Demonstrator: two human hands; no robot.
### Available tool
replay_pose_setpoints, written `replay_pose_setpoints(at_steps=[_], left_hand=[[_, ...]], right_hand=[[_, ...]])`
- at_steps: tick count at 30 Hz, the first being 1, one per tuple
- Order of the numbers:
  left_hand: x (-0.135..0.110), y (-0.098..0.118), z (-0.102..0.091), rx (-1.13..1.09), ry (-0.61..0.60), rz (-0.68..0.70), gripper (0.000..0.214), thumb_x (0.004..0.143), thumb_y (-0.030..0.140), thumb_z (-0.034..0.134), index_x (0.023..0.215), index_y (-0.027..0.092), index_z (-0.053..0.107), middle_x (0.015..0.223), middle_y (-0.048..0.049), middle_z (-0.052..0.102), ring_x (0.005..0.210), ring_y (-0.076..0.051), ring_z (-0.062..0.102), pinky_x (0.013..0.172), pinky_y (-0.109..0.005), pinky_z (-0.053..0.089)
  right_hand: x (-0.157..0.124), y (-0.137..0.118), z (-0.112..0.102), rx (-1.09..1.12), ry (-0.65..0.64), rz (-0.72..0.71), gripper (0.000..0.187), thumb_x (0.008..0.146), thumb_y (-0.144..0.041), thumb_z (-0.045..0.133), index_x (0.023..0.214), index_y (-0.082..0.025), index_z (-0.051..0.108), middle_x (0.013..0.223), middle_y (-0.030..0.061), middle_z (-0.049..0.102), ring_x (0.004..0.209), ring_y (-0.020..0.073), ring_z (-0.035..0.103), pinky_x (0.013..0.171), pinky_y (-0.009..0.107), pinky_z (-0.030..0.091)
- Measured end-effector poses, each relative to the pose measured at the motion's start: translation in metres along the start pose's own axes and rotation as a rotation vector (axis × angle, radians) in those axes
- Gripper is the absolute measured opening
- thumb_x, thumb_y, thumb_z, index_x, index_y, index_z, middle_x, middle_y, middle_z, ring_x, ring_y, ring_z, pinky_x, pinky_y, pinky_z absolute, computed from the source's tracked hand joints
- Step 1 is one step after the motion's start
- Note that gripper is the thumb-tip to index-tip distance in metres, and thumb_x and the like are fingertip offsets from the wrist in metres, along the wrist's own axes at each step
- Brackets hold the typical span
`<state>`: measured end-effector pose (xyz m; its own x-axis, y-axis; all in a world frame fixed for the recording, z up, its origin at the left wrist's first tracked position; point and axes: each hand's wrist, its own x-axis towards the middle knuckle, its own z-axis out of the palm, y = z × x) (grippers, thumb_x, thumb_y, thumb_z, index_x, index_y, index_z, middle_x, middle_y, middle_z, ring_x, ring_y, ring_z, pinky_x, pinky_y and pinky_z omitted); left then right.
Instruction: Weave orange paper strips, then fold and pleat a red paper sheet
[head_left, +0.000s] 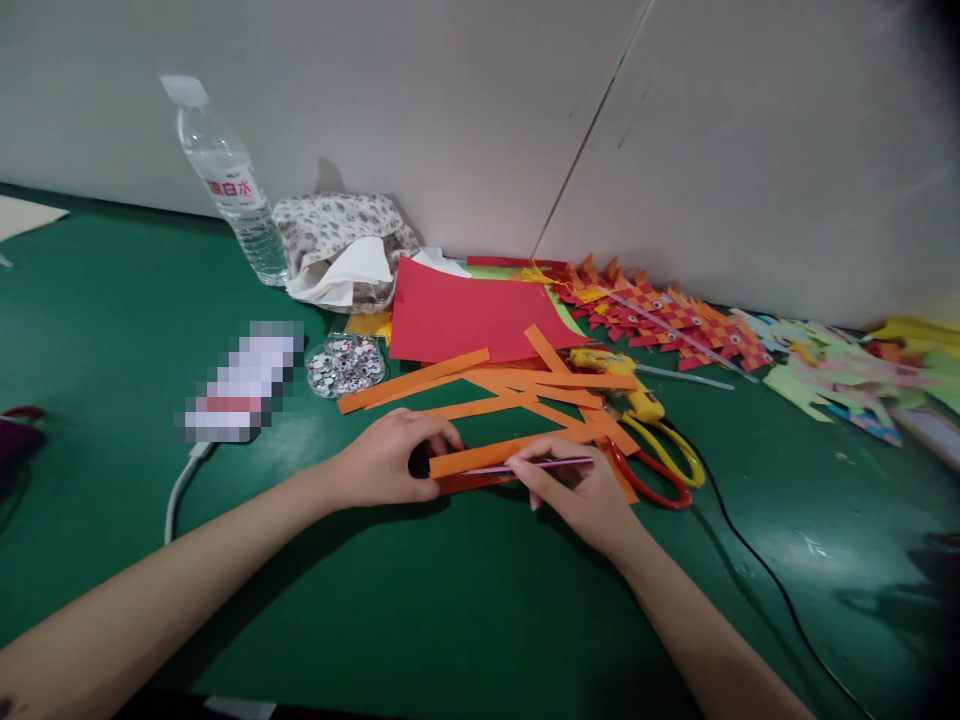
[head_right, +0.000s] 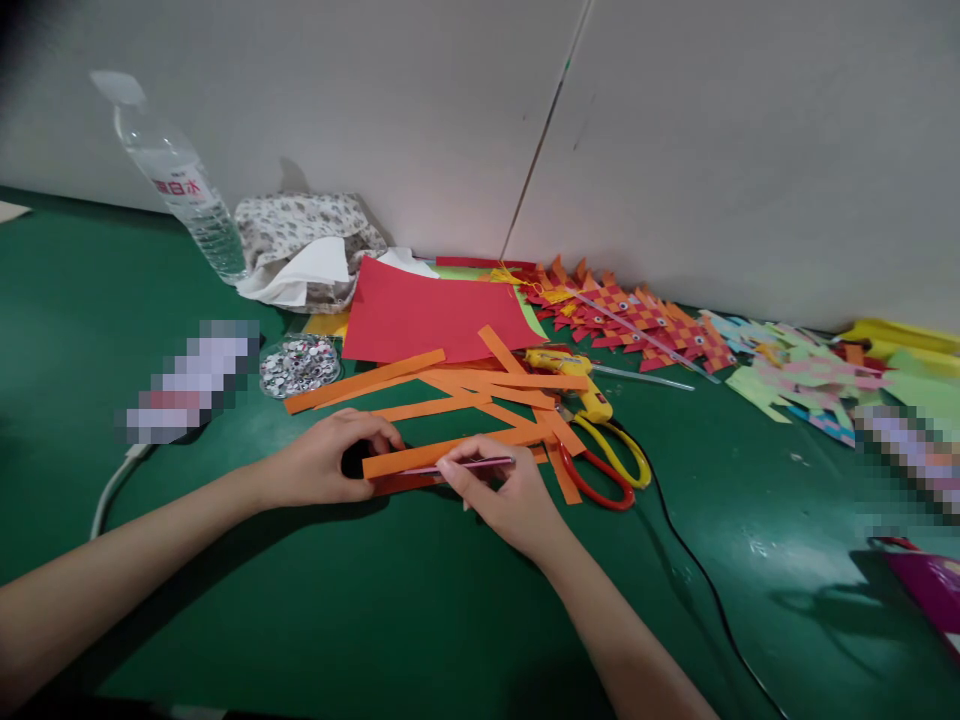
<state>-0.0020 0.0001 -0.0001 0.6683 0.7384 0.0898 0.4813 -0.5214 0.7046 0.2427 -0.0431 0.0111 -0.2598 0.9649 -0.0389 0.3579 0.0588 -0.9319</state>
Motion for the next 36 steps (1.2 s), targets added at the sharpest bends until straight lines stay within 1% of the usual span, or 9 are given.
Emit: replay_pose_setpoints(at_steps=[5, 11, 14, 17, 20, 26, 29, 33, 36], left_hand=[[0.0, 0.001, 0.0, 0.003, 0.004, -0.002, 0.036, 0.062, 0.015, 0.063, 0.098, 0.022, 0.059, 0.083, 0.0021, 0.066, 0.079, -0.017, 0.063, 0.082, -0.033, 0.043], [-0.001, -0.001, 0.0, 0.007, -0.005, -0.007, 0.038, 0.064, 0.017, 0.066, 0.1, 0.022, 0.059, 0.085, 0.0011, 0.066, 0.081, -0.017, 0.063, 0.082, -0.034, 0.044], [-0.001, -0.001, 0.0, 0.016, 0.002, 0.004, 0.036, 0.065, 0.018, 0.066, 0.101, 0.022, 0.059, 0.085, 0.001, 0.066, 0.081, -0.018, 0.063, 0.084, -0.035, 0.044], [-0.002, 0.001, -0.001, 0.029, 0.028, 0.023, 0.029, 0.072, 0.021, 0.062, 0.101, 0.022, 0.057, 0.085, 0.0006, 0.066, 0.079, -0.017, 0.062, 0.08, -0.033, 0.045], [-0.002, 0.001, -0.001, 0.051, 0.065, 0.02, 0.015, 0.085, 0.027, 0.053, 0.098, 0.021, 0.057, 0.085, -0.0008, 0.065, 0.076, -0.016, 0.061, 0.072, -0.029, 0.044], [-0.002, 0.0, -0.001, 0.013, 0.229, -0.094, 0.021, 0.092, 0.038, 0.046, 0.085, 0.019, 0.053, 0.074, 0.0006, 0.058, 0.066, -0.014, 0.055, 0.061, -0.026, 0.04], [-0.004, 0.002, -0.001, -0.105, 0.408, -0.16, 0.021, 0.093, 0.038, 0.046, 0.087, 0.02, 0.051, 0.073, 0.0019, 0.055, 0.062, -0.011, 0.052, 0.057, -0.024, 0.04], [-0.006, 0.005, 0.001, -0.209, 0.66, -0.145, 0.018, 0.093, 0.038, 0.047, 0.088, 0.021, 0.047, 0.076, 0.0011, 0.054, 0.066, -0.012, 0.052, 0.061, -0.023, 0.044], [-0.006, 0.003, 0.004, -0.287, 0.651, -0.148, 0.017, 0.09, 0.036, 0.052, 0.097, 0.022, 0.046, 0.088, -0.001, 0.058, 0.071, -0.012, 0.057, 0.063, -0.025, 0.048]], right_hand=[[0.001, 0.001, 0.0, -0.023, -0.007, 0.019, 0.024, 0.085, -0.041, 0.062, 0.08, -0.018, 0.066, 0.059, -0.0013, 0.059, 0.05, 0.0112, 0.055, 0.049, 0.023, 0.043], [0.003, 0.005, -0.015, -0.001, 0.147, -0.012, 0.023, 0.083, -0.039, 0.064, 0.074, -0.018, 0.063, 0.059, -0.0003, 0.059, 0.05, 0.0122, 0.054, 0.05, 0.025, 0.043], [0.004, 0.007, -0.018, 0.018, 0.16, -0.022, 0.023, 0.082, -0.038, 0.065, 0.071, -0.018, 0.063, 0.057, -0.0003, 0.058, 0.05, 0.0125, 0.054, 0.05, 0.026, 0.043], [0.004, 0.006, -0.016, 0.033, 0.159, -0.039, 0.023, 0.081, -0.038, 0.065, 0.07, -0.018, 0.063, 0.055, -0.0007, 0.057, 0.049, 0.0126, 0.053, 0.048, 0.026, 0.043], [0.004, 0.006, -0.015, 0.101, 0.239, -0.06, 0.022, 0.079, -0.037, 0.067, 0.069, -0.018, 0.063, 0.057, -0.0003, 0.06, 0.046, 0.0113, 0.053, 0.046, 0.025, 0.043], [0.004, 0.009, -0.019, 0.2, 0.34, -0.152, 0.018, 0.08, -0.035, 0.067, 0.072, -0.019, 0.063, 0.058, 0.0001, 0.064, 0.042, 0.011, 0.053, 0.046, 0.026, 0.045], [0.004, 0.008, -0.019, 0.194, 0.404, -0.183, 0.015, 0.082, -0.034, 0.065, 0.075, -0.021, 0.064, 0.05, -0.0031, 0.056, 0.043, 0.0131, 0.054, 0.053, 0.03, 0.049], [0.005, 0.005, -0.017, 0.17, 0.434, -0.199, 0.013, 0.083, -0.035, 0.064, 0.079, -0.023, 0.064, 0.047, -0.0053, 0.052, 0.041, 0.0128, 0.051, 0.054, 0.031, 0.049], [0.005, 0.004, -0.016, 0.145, 0.418, -0.19, 0.013, 0.084, -0.035, 0.064, 0.08, -0.022, 0.065, 0.051, -0.004, 0.056, 0.042, 0.0125, 0.052, 0.052, 0.03, 0.048]])
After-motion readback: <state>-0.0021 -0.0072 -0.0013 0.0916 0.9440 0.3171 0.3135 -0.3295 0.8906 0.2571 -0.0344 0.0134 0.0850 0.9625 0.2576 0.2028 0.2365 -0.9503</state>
